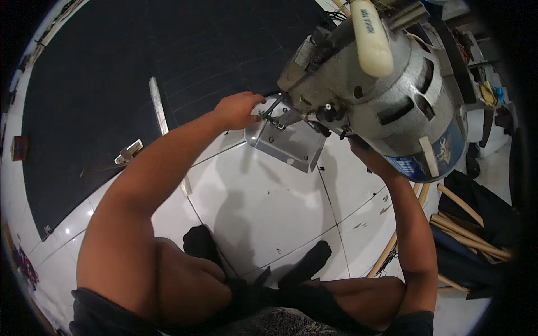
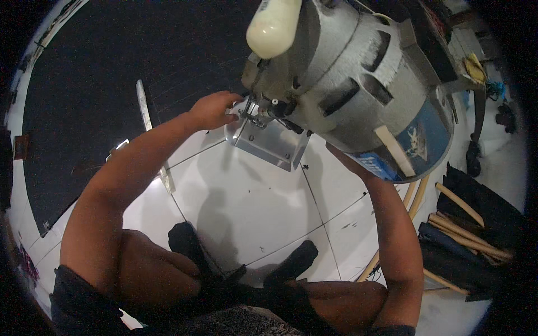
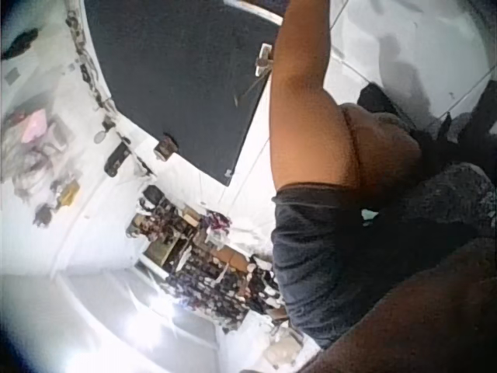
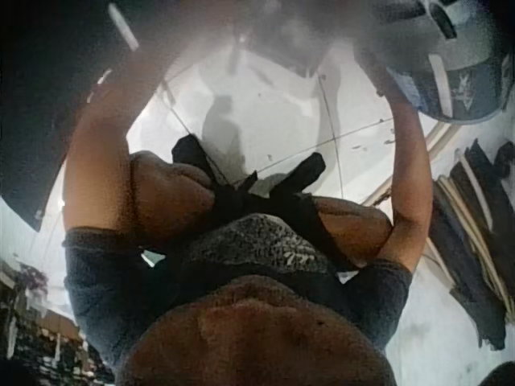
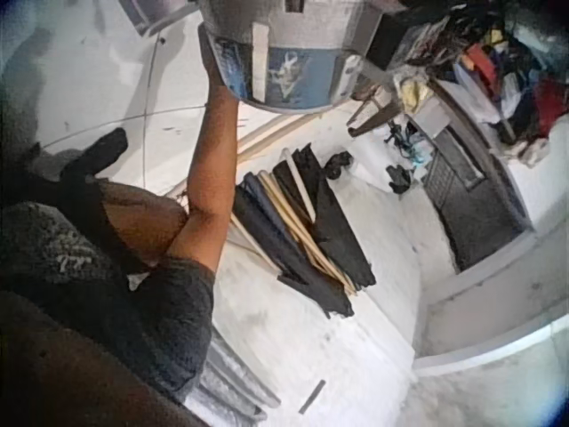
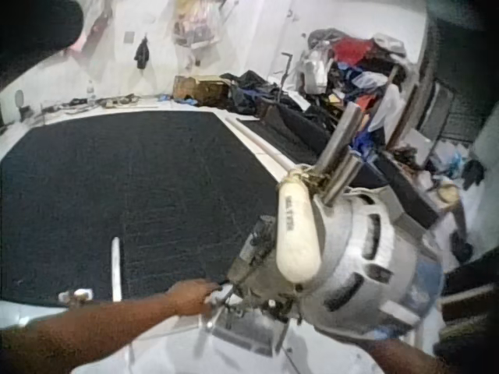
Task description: The person assembles components onto a fabric cutting machine by hand, using a wrench to tighten bolts, and then plugs the machine's power cord into a wall outlet.
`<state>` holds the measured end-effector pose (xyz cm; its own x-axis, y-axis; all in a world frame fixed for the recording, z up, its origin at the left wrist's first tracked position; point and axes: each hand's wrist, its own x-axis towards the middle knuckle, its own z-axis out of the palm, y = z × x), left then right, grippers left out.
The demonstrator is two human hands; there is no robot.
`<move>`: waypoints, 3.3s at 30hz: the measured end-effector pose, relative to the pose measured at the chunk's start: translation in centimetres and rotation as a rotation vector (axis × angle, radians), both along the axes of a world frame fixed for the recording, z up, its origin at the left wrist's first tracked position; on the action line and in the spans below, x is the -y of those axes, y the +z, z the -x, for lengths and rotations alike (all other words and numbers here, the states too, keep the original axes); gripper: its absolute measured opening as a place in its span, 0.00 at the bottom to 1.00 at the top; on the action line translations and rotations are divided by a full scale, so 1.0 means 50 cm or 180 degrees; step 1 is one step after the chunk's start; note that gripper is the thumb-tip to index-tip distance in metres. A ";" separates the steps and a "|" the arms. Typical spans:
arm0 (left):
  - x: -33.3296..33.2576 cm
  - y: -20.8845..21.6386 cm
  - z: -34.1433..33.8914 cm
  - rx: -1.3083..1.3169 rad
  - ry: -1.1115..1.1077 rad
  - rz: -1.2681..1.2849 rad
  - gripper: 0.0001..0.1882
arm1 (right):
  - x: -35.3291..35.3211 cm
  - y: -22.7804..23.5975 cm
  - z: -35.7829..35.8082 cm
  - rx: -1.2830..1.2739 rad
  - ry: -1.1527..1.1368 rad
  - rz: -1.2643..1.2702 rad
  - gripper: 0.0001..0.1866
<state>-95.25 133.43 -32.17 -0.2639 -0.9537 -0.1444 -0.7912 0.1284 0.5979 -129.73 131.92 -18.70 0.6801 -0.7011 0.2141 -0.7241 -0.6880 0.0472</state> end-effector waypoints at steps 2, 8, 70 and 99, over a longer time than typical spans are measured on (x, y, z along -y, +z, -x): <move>0.023 -0.020 0.015 0.0294 -0.0137 0.0169 0.20 | 0.009 -0.007 0.009 -0.0133 0.0036 0.0212 0.12; 0.040 -0.056 0.023 0.0580 -0.0344 0.0293 0.09 | -0.018 0.009 -0.025 -0.0360 -0.0324 -0.0040 0.18; 0.040 -0.097 0.013 0.0270 -0.0349 0.0637 0.07 | 0.019 -0.082 0.077 -0.1317 0.0135 0.0521 0.25; 0.036 -0.079 0.020 0.0357 -0.0249 0.0353 0.09 | -0.015 0.019 -0.032 -0.0126 0.0219 0.0204 0.18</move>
<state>-96.23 131.61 -36.10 -0.3261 -0.9426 -0.0720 -0.8372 0.2526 0.4851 -128.11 132.66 -17.74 0.7350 -0.6382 0.2291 -0.6720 -0.7307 0.1205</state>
